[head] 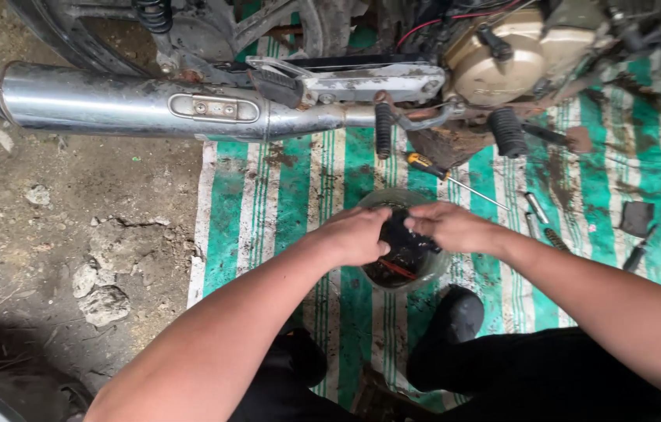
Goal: The person cleans the rear section of a motorcycle using a dark cloth. They wipe the rear fender, chain, and engine area, repeatedly dipping the cloth into a container of liquid to clean different parts of the bike.
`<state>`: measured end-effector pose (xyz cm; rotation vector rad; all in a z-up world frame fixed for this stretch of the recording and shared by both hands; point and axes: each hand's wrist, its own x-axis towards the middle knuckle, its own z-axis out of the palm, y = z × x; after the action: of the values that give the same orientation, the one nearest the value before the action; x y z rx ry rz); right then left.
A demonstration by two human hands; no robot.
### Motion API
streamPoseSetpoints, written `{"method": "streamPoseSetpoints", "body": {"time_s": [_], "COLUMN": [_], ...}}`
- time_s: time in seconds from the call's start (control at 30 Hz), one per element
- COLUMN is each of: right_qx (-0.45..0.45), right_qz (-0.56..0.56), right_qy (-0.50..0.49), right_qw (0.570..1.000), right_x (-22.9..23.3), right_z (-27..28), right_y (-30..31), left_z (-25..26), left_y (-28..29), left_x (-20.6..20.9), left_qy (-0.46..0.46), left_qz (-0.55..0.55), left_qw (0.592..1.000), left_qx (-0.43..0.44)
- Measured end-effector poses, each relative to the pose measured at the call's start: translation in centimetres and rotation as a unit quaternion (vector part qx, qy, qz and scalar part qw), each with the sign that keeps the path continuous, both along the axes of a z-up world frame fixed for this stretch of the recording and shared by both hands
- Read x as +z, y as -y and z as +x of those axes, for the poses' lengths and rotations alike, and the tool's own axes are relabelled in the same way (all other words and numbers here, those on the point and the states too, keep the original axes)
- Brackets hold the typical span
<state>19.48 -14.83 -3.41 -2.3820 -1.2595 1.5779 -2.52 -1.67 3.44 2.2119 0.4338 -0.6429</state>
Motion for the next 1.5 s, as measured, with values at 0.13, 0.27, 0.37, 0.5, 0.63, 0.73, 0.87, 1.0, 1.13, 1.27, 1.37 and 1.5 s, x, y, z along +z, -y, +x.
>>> {"method": "streamPoseSetpoints", "body": {"time_s": [0.13,0.27,0.37,0.5,0.63,0.73,0.87,1.0,1.13,1.27,1.37,1.5], "right_qx": [-0.079,-0.05,-0.012,0.029,0.01,-0.047,-0.076,-0.082,-0.278,-0.237,-0.215,-0.199], "right_qz": [0.22,0.291,0.227,0.092,0.066,0.12,0.154,0.006,0.016,0.011,-0.019,-0.023], "right_qy": [-0.152,-0.155,-0.007,0.058,0.042,-0.039,-0.032,0.102,-0.016,-0.083,-0.139,-0.168], "right_qw": [0.96,0.943,0.974,0.994,0.997,0.991,0.985,0.991,0.96,0.968,0.966,0.965], "right_x": [3.4,5.0,5.2,1.4,2.9,1.7,2.5,-4.8,-10.8,-13.5,-15.2,-12.3], "right_z": [1.3,0.5,-0.3,3.1,3.3,3.9,1.3,-1.9,-3.1,-2.5,-3.6,-1.6], "right_y": [3.9,4.7,4.7,5.9,5.9,5.6,3.2,-0.1,-4.5,-7.2,-5.1,-1.8], "left_z": [1.8,1.6,2.3,2.4,2.9,2.4,3.4,2.4,1.3,0.4,-0.5,0.4], "left_y": [1.7,2.9,1.2,0.5,-0.1,-0.4,-1.2,-0.3,-0.3,-0.4,-0.4,0.2], "left_x": [-0.1,0.8,0.5,0.9,-1.2,-0.5,-4.6,-1.2,1.1,-0.1,-2.6,-5.3], "left_qy": [0.096,0.133,0.154,0.156,0.128,0.088,0.051,0.029,0.002,0.002,0.014,-0.012], "left_qz": [-0.007,-0.057,-0.053,-0.03,-0.006,-0.016,0.0,-0.007,0.005,-0.073,-0.067,-0.027], "left_qw": [0.991,0.976,0.973,0.975,0.979,0.986,0.994,0.994,0.999,0.997,0.997,0.997], "left_qx": [0.089,0.161,0.161,0.154,0.159,0.143,0.097,0.102,0.035,0.017,0.028,0.073]}}
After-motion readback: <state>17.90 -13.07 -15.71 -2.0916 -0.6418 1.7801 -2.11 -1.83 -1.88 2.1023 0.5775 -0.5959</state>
